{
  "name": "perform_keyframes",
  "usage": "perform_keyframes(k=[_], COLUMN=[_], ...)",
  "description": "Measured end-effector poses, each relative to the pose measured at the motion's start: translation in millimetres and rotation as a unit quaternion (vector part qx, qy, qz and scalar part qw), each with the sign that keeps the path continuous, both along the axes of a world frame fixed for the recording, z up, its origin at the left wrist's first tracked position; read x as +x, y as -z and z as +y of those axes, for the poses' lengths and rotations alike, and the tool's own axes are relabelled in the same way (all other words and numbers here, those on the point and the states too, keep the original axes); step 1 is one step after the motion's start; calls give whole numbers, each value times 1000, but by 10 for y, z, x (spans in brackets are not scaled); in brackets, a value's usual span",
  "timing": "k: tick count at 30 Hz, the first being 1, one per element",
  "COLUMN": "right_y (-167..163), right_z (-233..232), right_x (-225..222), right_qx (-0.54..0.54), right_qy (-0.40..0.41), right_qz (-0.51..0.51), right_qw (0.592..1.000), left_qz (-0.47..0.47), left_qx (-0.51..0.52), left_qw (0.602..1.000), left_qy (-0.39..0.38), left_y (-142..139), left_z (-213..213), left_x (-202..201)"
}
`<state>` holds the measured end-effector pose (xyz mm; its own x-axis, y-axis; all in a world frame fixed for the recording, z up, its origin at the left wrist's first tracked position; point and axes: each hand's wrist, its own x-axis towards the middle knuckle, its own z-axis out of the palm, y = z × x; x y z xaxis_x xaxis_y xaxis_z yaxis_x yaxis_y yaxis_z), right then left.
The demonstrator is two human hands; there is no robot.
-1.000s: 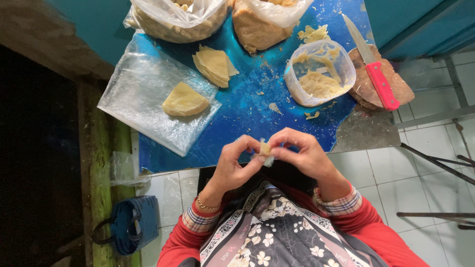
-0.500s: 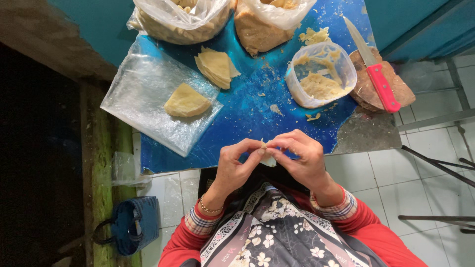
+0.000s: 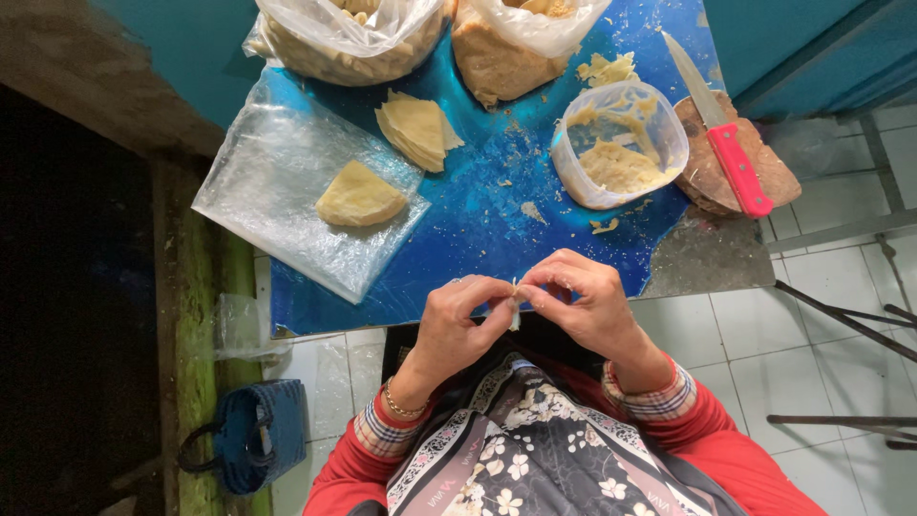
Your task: The person folds small triangular pastry wrappers at a table, pinches a portion of filling from a plastic container, places it on a wrapper, and folds and seals the pastry by hand, adding the finished item to a plastic bag of completed pastries.
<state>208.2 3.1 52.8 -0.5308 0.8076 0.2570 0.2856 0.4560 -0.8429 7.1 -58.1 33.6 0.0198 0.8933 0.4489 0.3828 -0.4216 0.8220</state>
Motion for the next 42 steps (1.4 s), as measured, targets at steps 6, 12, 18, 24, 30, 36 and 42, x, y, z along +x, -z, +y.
perform_keyframes(k=[6,12,18,24,30,36,42], right_y=[271,435,388,281,248,190,146], right_z=[109,39,54,-9,12,-23,8], right_x=[39,80,27,-17,35,33,29], right_qx=[-299,-294,-339,-290,-291,-233,-237], right_qy=[-50,-53,-24,-53,-12,-49,-46], right_qz=[133,154,146,158,102,131,86], right_qw=[944,942,929,943,951,962,967], left_qz=[-155,-128,-170,-164,-173,-179,-159], left_qx=[-97,-156,-166,-115,-88,-80,-96], left_qw=[979,980,971,980,981,979,983], left_qy=[86,6,9,11,26,47,5], left_y=[-21,-10,35,85,59,19,46], left_z=[21,26,38,49,54,37,51], left_x=[-50,26,19,1,-15,-38,19])
